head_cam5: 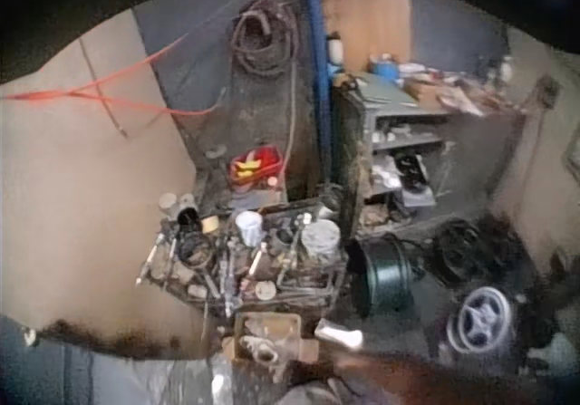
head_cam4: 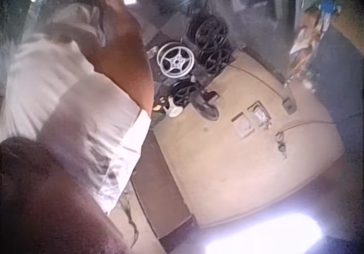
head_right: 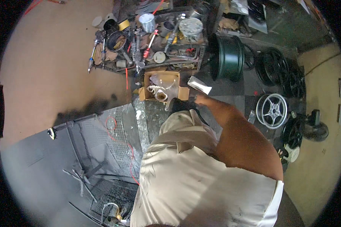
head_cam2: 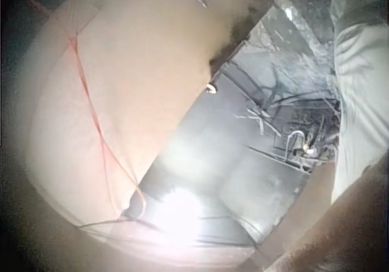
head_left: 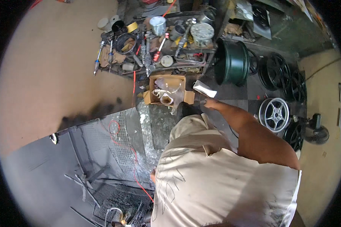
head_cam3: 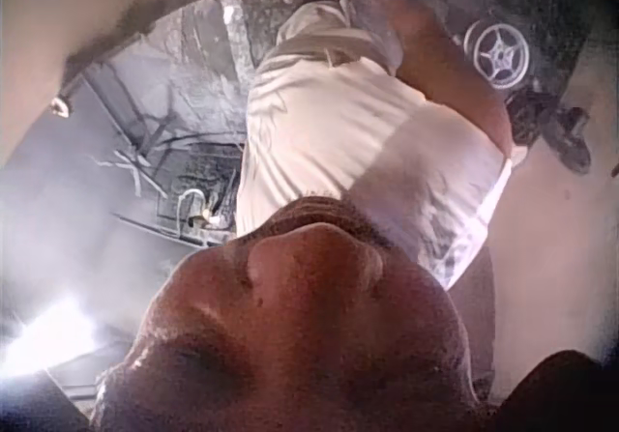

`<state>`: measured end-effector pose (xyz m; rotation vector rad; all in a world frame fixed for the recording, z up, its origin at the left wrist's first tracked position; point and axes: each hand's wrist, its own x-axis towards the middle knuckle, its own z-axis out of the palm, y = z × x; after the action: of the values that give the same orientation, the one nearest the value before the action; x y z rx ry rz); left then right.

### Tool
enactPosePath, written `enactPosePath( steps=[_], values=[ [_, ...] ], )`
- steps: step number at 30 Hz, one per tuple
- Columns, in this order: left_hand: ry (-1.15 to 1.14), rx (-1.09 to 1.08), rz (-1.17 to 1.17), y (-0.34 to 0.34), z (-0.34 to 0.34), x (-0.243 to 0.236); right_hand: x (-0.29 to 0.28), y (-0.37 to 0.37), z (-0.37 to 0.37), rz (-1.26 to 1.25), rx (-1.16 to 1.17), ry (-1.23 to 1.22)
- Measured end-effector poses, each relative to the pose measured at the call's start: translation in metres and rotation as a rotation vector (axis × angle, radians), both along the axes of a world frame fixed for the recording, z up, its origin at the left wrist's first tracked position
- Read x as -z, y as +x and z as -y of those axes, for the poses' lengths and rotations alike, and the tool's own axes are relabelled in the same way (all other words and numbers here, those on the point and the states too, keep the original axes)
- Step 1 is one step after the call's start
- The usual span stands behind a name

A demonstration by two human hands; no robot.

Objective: The person opens several cans of paint, pours them into a small container, and mixes them together using a brush.

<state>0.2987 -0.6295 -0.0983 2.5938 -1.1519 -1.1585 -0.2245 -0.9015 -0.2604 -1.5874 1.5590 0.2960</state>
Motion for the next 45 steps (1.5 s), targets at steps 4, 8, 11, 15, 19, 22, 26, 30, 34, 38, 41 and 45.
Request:
enactPosePath(
  steps=[4,8,11,15,19,22,26,30,34,38,41,45],
  values=[
    [-0.130,0.014,0.095,-0.015,0.000,-0.002,-0.009,-0.047,-0.110,-0.034,0.106,0.196],
    [-0.208,0.067,0.007,-0.028,-0.026,0.008,-0.009,-0.081,-0.202,-0.021,-0.155,0.200],
    [-0.160,-0.070,-0.310,-0.043,-0.059,0.025,-0.022,-0.103,-0.255,-0.061,-0.443,0.164],
    [0.175,0.201,-0.375,-0.060,-0.089,0.019,-0.051,-0.135,-0.276,-0.140,-0.042,0.233],
    [0.054,0.248,-0.317,-0.093,-0.108,0.018,-0.057,-0.166,-0.261,-0.188,-0.066,0.165],
    [0.075,0.255,-0.265,-0.110,-0.114,0.026,-0.056,-0.182,-0.228,-0.150,0.325,0.088],
    [0.173,0.329,-0.225,-0.123,-0.109,0.039,-0.074,-0.192,-0.172,0.117,0.464,-0.016],
    [0.252,0.437,-0.199,-0.150,-0.072,0.054,-0.088,-0.216,-0.136,0.273,0.547,-0.086],
    [0.195,0.575,-0.137,-0.207,0.020,0.049,-0.048,-0.284,-0.123,0.379,0.575,0.014],
    [0.077,0.309,-0.169,-0.319,0.167,0.009,0.064,-0.391,-0.132,0.221,0.526,0.081],
    [-0.219,0.534,-0.281,-0.408,0.289,-0.049,0.155,-0.455,-0.142,0.338,0.698,0.175],
    [-0.513,0.771,-0.261,-0.488,0.432,-0.116,0.205,-0.464,-0.142,0.334,0.871,0.159]
  ],
)
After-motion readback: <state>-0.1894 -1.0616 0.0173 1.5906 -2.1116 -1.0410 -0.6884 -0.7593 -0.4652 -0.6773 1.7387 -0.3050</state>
